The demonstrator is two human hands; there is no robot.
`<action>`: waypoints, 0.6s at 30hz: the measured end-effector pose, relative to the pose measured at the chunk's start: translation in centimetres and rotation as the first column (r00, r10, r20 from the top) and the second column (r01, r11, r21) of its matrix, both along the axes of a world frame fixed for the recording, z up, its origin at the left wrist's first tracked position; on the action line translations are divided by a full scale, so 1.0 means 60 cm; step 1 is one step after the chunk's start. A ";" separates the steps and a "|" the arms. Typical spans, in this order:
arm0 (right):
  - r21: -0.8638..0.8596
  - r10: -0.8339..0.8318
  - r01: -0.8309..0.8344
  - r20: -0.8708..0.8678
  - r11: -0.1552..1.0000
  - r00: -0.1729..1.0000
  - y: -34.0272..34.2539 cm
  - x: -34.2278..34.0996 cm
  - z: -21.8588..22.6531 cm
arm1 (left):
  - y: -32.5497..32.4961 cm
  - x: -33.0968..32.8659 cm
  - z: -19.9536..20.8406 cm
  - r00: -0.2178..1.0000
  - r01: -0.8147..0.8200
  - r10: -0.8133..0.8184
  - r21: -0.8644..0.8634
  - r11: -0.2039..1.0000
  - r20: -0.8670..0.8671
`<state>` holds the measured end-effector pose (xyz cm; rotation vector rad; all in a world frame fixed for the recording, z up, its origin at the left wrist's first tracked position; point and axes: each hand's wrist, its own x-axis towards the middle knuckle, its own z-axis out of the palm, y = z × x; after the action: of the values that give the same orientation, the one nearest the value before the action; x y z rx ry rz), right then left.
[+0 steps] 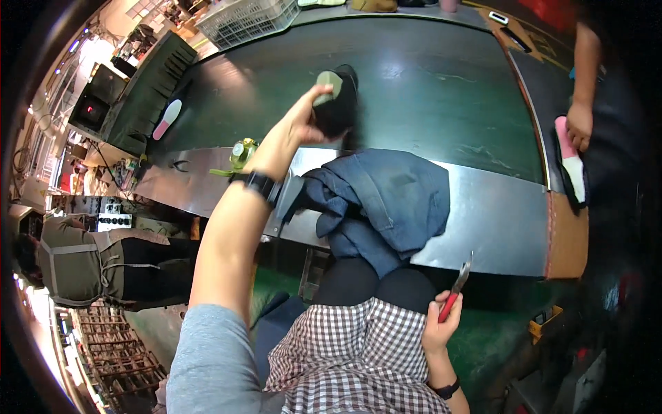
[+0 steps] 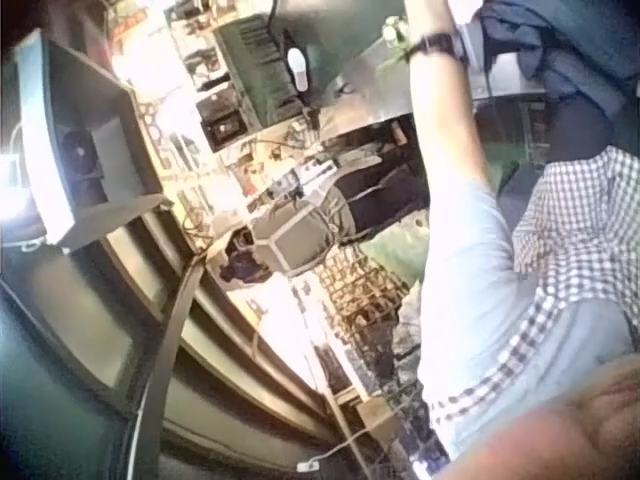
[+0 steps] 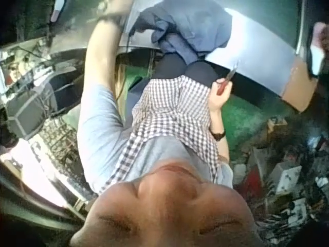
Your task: Manually pull the shoe upper over the last and insole using pliers during the shoe manufacturing process.
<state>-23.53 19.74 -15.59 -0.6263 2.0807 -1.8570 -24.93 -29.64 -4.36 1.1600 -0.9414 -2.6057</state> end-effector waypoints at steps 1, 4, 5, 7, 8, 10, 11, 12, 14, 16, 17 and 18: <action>0.029 -0.010 0.010 0.004 1.000 1.000 0.000 -0.008 0.014 | 0.045 0.027 0.018 0.999 0.034 -0.035 -0.041 0.999 -0.013; -0.089 0.057 -0.062 -0.048 0.994 0.997 -0.013 -0.019 0.074 | 0.166 0.153 0.095 0.991 0.131 -0.134 -0.126 0.983 -0.015; -0.115 0.089 -0.112 -0.188 0.987 0.978 -0.016 -0.024 0.096 | 0.205 0.190 0.124 0.987 0.160 -0.155 -0.129 0.979 0.046; -0.165 0.115 -0.154 -0.224 0.974 0.968 -0.019 -0.018 0.144 | 0.292 0.268 0.178 0.967 0.241 -0.249 -0.123 0.963 -0.050; -0.174 0.122 -0.186 -0.323 0.967 0.938 -0.022 -0.015 0.163 | 0.331 0.298 0.204 0.944 0.330 -0.329 -0.152 0.932 0.037; -0.218 0.119 -0.227 -0.418 0.949 0.900 -0.028 0.004 0.198 | 0.407 0.360 0.243 0.898 0.439 -0.437 -0.187 0.879 0.054; -0.247 0.131 -0.285 -0.499 0.926 0.857 -0.034 0.014 0.211 | 0.444 0.388 0.253 0.895 0.431 -0.446 -0.227 0.873 -0.018; -0.225 0.198 -0.349 -0.502 0.910 0.842 -0.027 0.027 0.226 | 0.465 0.412 0.261 0.900 0.436 -0.436 -0.059 0.898 0.019; -0.220 0.277 -0.400 -0.438 0.890 0.855 -0.010 0.071 0.244 | 0.493 0.460 0.260 0.913 0.390 -0.403 0.144 0.909 0.071; 0.053 0.392 -0.403 -0.379 0.914 0.838 0.024 0.110 0.255 | 0.508 0.508 0.241 0.917 0.393 -0.392 0.318 0.863 -0.071; 0.052 0.384 -0.397 -0.394 0.916 0.835 0.031 0.124 0.250 | 0.501 0.526 0.226 0.886 0.463 -0.430 0.407 0.787 -0.174; 0.121 0.470 -0.458 -0.340 0.881 0.814 0.035 0.140 0.242 | 0.514 0.536 0.196 0.887 0.450 -0.259 0.585 0.675 -0.383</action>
<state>-15.10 21.87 -1.07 -1.4189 1.9112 -1.5020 7.22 1.20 7.39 0.7046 -0.1586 -3.4710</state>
